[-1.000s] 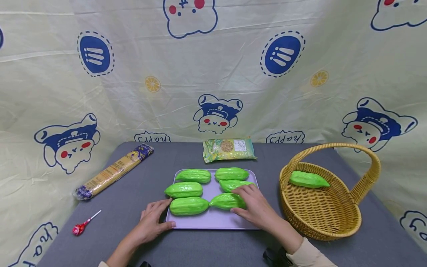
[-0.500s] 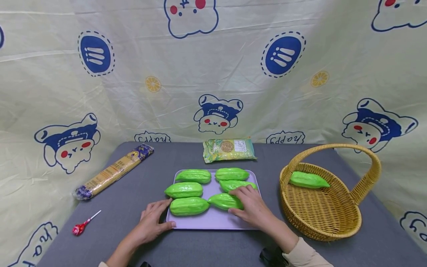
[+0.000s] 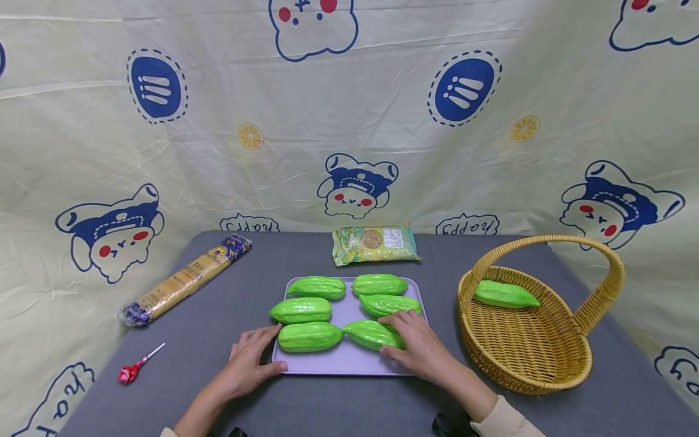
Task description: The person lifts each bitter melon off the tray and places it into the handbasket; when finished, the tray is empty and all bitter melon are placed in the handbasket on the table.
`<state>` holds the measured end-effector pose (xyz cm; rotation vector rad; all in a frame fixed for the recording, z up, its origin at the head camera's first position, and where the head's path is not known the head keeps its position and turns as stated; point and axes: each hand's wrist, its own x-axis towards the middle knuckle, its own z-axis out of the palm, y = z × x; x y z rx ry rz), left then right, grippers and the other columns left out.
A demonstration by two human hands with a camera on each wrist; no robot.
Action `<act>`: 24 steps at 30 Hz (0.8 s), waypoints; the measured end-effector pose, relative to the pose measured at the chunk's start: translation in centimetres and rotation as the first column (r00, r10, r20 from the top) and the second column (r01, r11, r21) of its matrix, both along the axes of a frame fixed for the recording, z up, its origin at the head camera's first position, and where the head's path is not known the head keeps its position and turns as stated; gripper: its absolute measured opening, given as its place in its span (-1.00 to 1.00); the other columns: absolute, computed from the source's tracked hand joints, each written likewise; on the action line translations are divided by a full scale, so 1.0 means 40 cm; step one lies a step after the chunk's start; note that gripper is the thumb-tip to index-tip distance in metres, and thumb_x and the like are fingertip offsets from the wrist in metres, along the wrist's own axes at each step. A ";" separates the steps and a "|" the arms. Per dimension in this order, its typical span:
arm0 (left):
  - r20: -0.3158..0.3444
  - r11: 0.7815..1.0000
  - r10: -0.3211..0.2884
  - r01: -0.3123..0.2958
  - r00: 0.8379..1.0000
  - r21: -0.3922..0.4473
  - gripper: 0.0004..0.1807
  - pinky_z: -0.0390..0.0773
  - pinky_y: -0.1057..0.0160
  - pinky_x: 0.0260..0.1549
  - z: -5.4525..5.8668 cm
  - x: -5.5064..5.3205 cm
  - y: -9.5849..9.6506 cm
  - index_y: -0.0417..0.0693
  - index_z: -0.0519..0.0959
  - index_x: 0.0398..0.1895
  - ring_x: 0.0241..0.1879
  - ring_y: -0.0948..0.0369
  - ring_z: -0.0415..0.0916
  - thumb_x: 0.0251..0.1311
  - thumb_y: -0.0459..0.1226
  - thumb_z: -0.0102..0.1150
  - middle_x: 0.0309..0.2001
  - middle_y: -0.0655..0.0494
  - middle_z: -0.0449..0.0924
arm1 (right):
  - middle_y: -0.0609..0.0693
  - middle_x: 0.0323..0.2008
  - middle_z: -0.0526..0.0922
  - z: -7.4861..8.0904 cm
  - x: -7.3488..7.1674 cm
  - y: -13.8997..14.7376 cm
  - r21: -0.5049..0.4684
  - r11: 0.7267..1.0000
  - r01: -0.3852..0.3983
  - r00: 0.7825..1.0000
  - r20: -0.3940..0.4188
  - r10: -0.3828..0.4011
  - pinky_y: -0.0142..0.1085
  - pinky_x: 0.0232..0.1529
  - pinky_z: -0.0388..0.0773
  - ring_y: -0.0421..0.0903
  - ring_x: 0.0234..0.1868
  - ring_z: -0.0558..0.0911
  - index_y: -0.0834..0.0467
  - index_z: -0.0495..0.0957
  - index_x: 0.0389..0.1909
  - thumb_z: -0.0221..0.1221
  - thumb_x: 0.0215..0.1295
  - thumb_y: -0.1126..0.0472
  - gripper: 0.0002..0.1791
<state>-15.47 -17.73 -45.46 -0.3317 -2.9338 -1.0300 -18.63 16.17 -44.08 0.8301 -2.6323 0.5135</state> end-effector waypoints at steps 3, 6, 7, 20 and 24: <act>0.010 1.000 0.000 0.000 1.000 0.005 -0.21 0.12 -0.17 0.11 0.001 0.000 0.001 -0.09 0.35 0.31 0.23 -0.09 0.20 -0.04 -0.07 0.37 0.25 -0.11 0.39 | -0.09 -0.15 0.62 -0.001 0.005 0.006 -0.005 1.000 0.002 1.000 0.015 -0.002 -0.13 0.00 0.43 -0.11 -0.08 0.53 0.08 0.55 -0.02 0.42 -0.11 0.05 -0.44; 0.012 1.000 0.001 -0.001 1.000 0.007 -0.21 0.11 -0.17 0.12 0.001 0.000 0.001 -0.09 0.35 0.31 0.23 -0.09 0.20 -0.04 -0.07 0.37 0.25 -0.11 0.39 | -0.09 -0.15 0.63 -0.002 0.009 0.011 -0.008 1.000 -0.003 1.000 0.011 0.003 -0.13 0.01 0.43 -0.11 -0.08 0.53 0.09 0.55 -0.02 0.42 -0.10 0.06 -0.45; 0.013 1.000 0.001 -0.001 1.000 0.007 -0.21 0.11 -0.17 0.12 0.001 0.000 0.001 -0.09 0.35 0.31 0.23 -0.09 0.20 -0.04 -0.07 0.37 0.25 -0.11 0.39 | -0.10 -0.15 0.63 -0.001 0.010 0.012 -0.008 1.000 -0.005 1.000 0.006 0.005 -0.13 0.00 0.43 -0.12 -0.08 0.53 0.08 0.55 -0.02 0.43 -0.10 0.07 -0.45; 0.031 1.000 0.000 0.000 1.000 0.009 -0.21 0.11 -0.18 0.11 0.003 0.000 0.000 -0.08 0.34 0.31 0.24 -0.09 0.19 -0.03 -0.06 0.36 0.26 -0.11 0.38 | -0.10 -0.12 0.65 0.038 0.028 0.032 -0.022 1.000 -0.008 1.000 -0.028 0.007 -0.13 -0.03 0.42 -0.10 -0.04 0.55 0.09 0.55 -0.01 0.41 -0.08 0.08 -0.46; 0.021 1.000 -0.003 0.003 1.000 0.006 -0.21 0.12 -0.17 0.10 0.003 0.000 0.000 -0.10 0.34 0.31 0.23 -0.09 0.20 -0.02 -0.07 0.36 0.25 -0.11 0.39 | -0.13 -0.13 0.65 0.064 0.038 0.045 -0.025 1.000 0.000 0.999 -0.033 -0.001 -0.21 -0.11 0.39 -0.17 -0.08 0.52 0.07 0.56 -0.01 0.41 -0.07 0.06 -0.47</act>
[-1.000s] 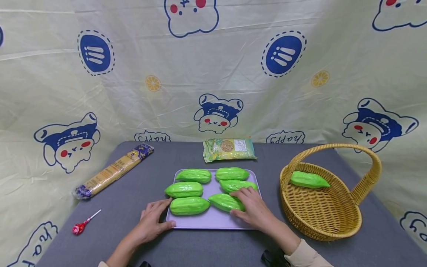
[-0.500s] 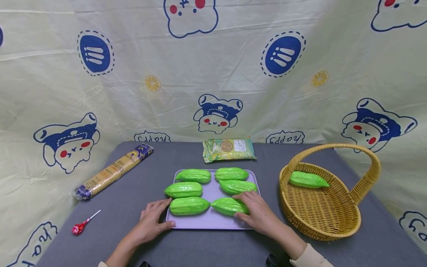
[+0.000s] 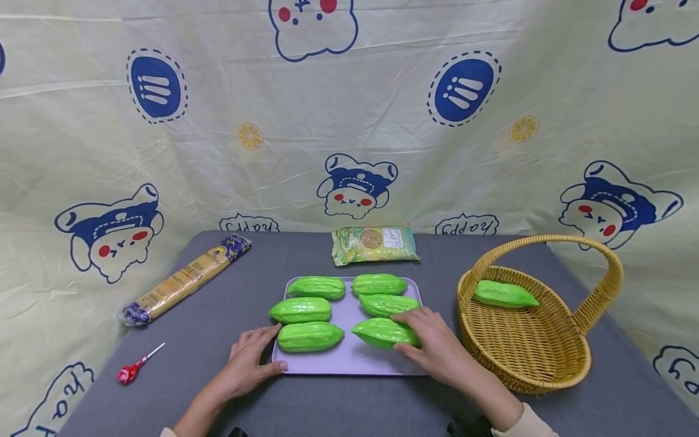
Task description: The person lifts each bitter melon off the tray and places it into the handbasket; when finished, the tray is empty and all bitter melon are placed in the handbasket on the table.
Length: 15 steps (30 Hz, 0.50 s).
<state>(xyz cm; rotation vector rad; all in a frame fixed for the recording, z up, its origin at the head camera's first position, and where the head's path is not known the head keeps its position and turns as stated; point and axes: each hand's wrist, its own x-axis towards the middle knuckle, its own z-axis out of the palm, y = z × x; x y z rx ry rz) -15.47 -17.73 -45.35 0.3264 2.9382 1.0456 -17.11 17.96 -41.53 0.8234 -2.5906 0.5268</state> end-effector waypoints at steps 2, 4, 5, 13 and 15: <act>-0.005 1.000 -0.001 0.001 1.000 0.000 -0.21 0.12 -0.16 0.10 0.000 0.000 0.000 -0.10 0.35 0.31 0.23 -0.09 0.20 -0.03 -0.07 0.36 0.25 -0.11 0.39 | -0.15 -0.13 0.65 0.014 0.005 0.007 0.003 1.000 0.013 1.000 0.009 -0.013 -0.23 -0.12 0.37 -0.20 -0.10 0.50 0.05 0.55 0.00 0.40 -0.06 0.05 -0.47; -0.006 1.000 -0.001 0.001 1.000 0.001 -0.21 0.13 -0.17 0.10 0.000 0.000 0.000 -0.10 0.35 0.31 0.23 -0.09 0.20 -0.03 -0.07 0.36 0.25 -0.11 0.39 | -0.15 -0.12 0.66 0.027 0.011 0.015 0.005 1.000 0.024 1.000 0.014 -0.024 -0.24 -0.12 0.37 -0.22 -0.11 0.49 0.04 0.55 0.01 0.40 -0.05 0.04 -0.47; -0.005 1.000 -0.001 0.001 1.000 0.001 -0.21 0.13 -0.17 0.10 -0.001 0.000 0.000 -0.10 0.35 0.31 0.23 -0.09 0.20 -0.03 -0.07 0.36 0.25 -0.11 0.39 | -0.14 -0.11 0.66 0.033 0.013 0.019 0.006 1.000 0.028 1.000 0.010 -0.028 -0.24 -0.13 0.37 -0.22 -0.12 0.49 0.03 0.55 0.01 0.40 -0.05 0.05 -0.47; -0.003 1.000 -0.001 0.001 1.000 -0.005 -0.21 0.13 -0.18 0.10 -0.001 0.000 0.000 -0.09 0.34 0.31 0.23 -0.08 0.21 -0.03 -0.07 0.36 0.25 -0.11 0.39 | -0.15 -0.11 0.64 0.073 0.033 0.062 -0.024 0.999 0.035 0.998 -0.050 -0.036 -0.26 -0.18 0.38 -0.21 -0.13 0.47 0.05 0.56 -0.01 0.42 -0.08 0.10 -0.48; -0.003 1.000 -0.001 0.001 1.000 -0.006 -0.21 0.13 -0.18 0.11 0.000 -0.001 0.000 -0.10 0.34 0.31 0.23 -0.08 0.21 -0.03 -0.07 0.36 0.25 -0.11 0.39 | -0.17 -0.12 0.64 0.081 0.038 0.075 -0.024 0.999 0.035 0.997 -0.067 -0.037 -0.26 -0.17 0.38 -0.23 -0.13 0.47 0.06 0.56 0.00 0.43 -0.09 0.11 -0.46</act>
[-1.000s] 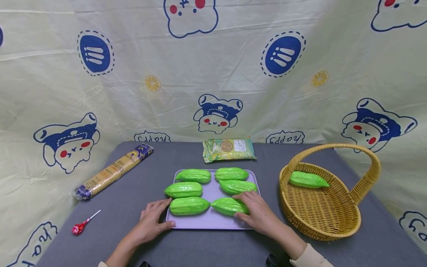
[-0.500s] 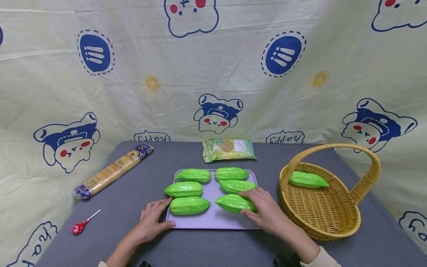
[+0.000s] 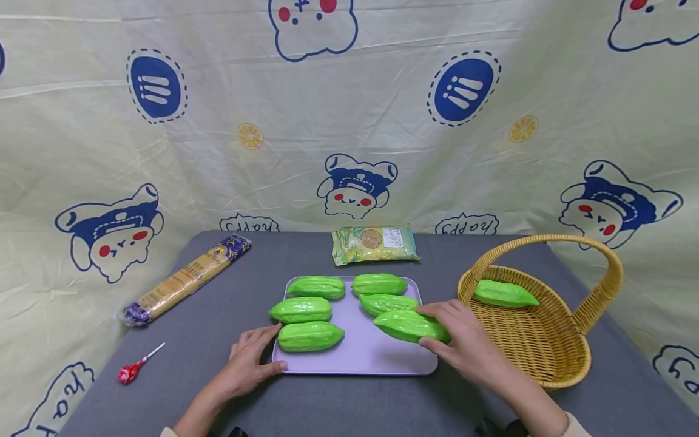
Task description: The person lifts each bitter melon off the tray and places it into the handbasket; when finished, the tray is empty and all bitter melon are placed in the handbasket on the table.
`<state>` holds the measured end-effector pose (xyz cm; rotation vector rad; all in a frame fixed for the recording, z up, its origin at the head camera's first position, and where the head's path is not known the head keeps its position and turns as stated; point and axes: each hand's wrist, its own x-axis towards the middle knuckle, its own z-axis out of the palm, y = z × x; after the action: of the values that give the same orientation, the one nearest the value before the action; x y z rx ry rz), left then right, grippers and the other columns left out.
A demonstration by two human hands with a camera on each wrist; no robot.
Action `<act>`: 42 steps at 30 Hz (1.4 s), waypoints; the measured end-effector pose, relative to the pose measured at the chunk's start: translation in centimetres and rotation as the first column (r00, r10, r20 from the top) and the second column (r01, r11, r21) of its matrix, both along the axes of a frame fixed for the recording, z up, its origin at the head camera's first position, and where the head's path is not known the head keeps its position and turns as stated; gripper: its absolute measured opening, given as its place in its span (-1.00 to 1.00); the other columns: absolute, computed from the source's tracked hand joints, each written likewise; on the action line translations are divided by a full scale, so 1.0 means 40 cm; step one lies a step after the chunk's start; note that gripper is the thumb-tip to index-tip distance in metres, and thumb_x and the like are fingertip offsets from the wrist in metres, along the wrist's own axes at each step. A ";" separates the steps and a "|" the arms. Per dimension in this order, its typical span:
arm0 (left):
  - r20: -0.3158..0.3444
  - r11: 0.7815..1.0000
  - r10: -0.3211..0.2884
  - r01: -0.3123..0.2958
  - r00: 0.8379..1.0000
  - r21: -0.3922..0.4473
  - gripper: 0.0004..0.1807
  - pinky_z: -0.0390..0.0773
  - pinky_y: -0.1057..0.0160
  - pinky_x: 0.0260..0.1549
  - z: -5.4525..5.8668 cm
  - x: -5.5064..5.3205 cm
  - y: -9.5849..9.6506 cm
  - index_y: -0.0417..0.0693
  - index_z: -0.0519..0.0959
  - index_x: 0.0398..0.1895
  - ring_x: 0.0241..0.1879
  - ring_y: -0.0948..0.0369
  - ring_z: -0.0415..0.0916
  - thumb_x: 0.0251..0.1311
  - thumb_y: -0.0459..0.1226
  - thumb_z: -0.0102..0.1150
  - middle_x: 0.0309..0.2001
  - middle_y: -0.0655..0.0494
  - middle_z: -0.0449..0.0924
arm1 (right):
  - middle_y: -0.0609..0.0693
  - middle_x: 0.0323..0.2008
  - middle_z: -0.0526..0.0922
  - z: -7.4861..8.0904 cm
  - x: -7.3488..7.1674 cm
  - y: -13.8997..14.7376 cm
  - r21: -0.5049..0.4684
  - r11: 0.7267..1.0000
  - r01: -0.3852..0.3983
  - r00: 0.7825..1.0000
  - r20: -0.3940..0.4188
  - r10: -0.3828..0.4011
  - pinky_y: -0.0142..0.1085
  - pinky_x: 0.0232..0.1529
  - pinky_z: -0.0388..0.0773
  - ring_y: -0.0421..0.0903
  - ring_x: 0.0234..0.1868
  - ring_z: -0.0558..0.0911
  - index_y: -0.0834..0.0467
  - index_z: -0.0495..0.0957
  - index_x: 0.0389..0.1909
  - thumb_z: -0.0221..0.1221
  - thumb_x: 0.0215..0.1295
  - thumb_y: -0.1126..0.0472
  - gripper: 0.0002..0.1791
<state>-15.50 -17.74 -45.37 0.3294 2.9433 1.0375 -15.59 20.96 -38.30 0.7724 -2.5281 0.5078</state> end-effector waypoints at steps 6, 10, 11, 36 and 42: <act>-0.006 1.000 -0.002 0.002 1.000 -0.006 -0.21 0.14 -0.19 0.11 0.001 -0.001 0.001 -0.10 0.35 0.31 0.23 -0.09 0.21 -0.03 -0.07 0.36 0.25 -0.12 0.39 | -0.19 -0.12 0.63 0.021 0.014 0.042 0.008 1.000 0.012 1.000 -0.026 -0.011 -0.28 -0.14 0.33 -0.25 -0.13 0.45 0.05 0.55 0.00 0.45 -0.13 0.15 -0.43; -0.008 1.000 -0.003 0.003 1.000 -0.012 -0.22 0.15 -0.20 0.10 0.001 -0.002 0.002 -0.11 0.35 0.30 0.23 -0.10 0.22 -0.03 -0.07 0.36 0.25 -0.12 0.39 | -0.16 -0.11 0.64 0.033 0.022 0.071 0.009 0.999 0.030 0.999 -0.032 -0.030 -0.33 -0.12 0.27 -0.24 -0.12 0.45 0.04 0.55 0.01 0.46 -0.15 0.18 -0.41; -0.008 1.000 -0.004 0.004 1.000 -0.012 -0.22 0.15 -0.20 0.10 0.001 -0.002 0.002 -0.11 0.35 0.30 0.23 -0.10 0.22 -0.03 -0.07 0.36 0.25 -0.12 0.39 | -0.16 -0.11 0.64 0.036 0.024 0.079 0.011 0.999 0.038 0.999 -0.028 -0.038 -0.33 -0.11 0.26 -0.23 -0.11 0.45 0.04 0.54 0.02 0.45 -0.15 0.18 -0.41; -0.004 1.000 -0.005 0.005 1.000 -0.004 -0.21 0.13 -0.20 0.09 -0.002 -0.003 -0.001 -0.12 0.34 0.31 0.23 -0.10 0.20 -0.02 -0.07 0.35 0.25 -0.13 0.39 | -0.07 -0.10 0.59 0.071 0.053 0.261 0.034 0.979 0.201 0.978 0.055 -0.202 -0.47 -0.33 0.29 -0.52 -0.14 0.23 0.01 0.51 0.09 0.38 0.02 0.08 -0.46; -0.001 1.000 -0.003 0.003 1.000 0.000 -0.21 0.13 -0.20 0.09 -0.002 -0.004 0.000 -0.12 0.34 0.31 0.23 -0.10 0.20 -0.03 -0.08 0.36 0.25 -0.13 0.39 | 0.01 -0.11 0.58 0.070 0.045 0.296 0.037 0.970 0.241 0.965 0.098 -0.243 -0.48 -0.36 0.27 -0.51 -0.15 0.21 0.08 0.51 0.09 0.36 0.06 0.07 -0.47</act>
<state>-15.66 -17.73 -45.43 0.3344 2.9431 1.0366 -13.80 32.80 -35.49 0.4458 -2.6795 0.4432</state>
